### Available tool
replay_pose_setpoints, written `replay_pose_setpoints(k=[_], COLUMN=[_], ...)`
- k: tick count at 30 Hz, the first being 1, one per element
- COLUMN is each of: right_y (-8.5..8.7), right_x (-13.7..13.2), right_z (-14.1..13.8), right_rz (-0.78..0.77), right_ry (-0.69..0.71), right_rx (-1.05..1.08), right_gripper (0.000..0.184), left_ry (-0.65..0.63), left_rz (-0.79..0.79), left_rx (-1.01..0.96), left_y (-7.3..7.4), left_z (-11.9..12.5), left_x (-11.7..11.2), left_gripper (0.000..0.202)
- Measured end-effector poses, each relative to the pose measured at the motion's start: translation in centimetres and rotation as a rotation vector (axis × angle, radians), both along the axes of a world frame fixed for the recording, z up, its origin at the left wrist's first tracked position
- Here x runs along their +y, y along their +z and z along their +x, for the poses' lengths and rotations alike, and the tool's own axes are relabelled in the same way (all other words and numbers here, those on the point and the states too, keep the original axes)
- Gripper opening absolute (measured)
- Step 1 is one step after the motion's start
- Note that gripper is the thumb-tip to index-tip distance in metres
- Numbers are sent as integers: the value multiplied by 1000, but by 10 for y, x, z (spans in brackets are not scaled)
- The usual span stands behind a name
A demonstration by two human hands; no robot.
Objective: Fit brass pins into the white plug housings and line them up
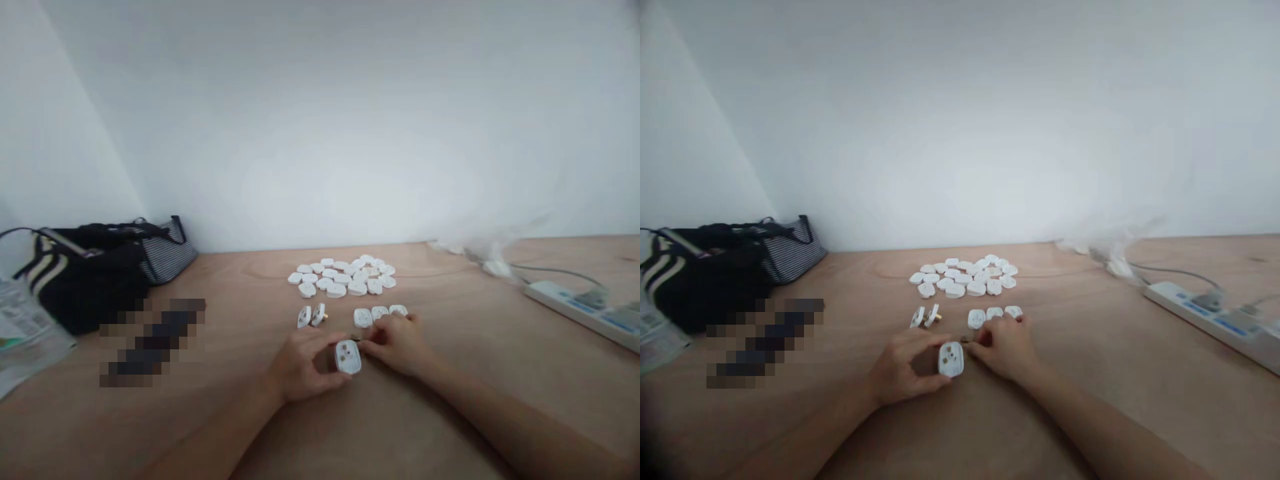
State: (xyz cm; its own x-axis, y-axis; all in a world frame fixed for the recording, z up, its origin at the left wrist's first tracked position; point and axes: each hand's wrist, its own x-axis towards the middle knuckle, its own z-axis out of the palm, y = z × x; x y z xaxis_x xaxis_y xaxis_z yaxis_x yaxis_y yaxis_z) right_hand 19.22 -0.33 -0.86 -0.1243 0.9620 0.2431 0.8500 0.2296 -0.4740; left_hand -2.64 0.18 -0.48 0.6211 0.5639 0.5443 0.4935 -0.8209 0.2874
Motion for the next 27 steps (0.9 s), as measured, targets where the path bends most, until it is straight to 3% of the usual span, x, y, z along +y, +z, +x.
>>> replay_pose_setpoints(k=[6, 21, 23, 27], right_y=[3, -3, -3, -5], right_x=[-1, 0, -1, -6], right_z=[3, 2, 3, 0], right_rz=[-96, 11, 37, 159], right_ry=[25, 120, 152, 241], right_rx=[1, 65, 121, 433], right_gripper=[14, 14, 13, 17], left_ry=[-23, -17, -12, 16], left_rz=[0, 18, 17, -19], left_rx=[33, 28, 17, -26], left_y=[-3, -3, -3, -3], left_z=[0, 1, 1, 3], left_x=[1, 0, -1, -3], left_gripper=[50, 49, 48, 46])
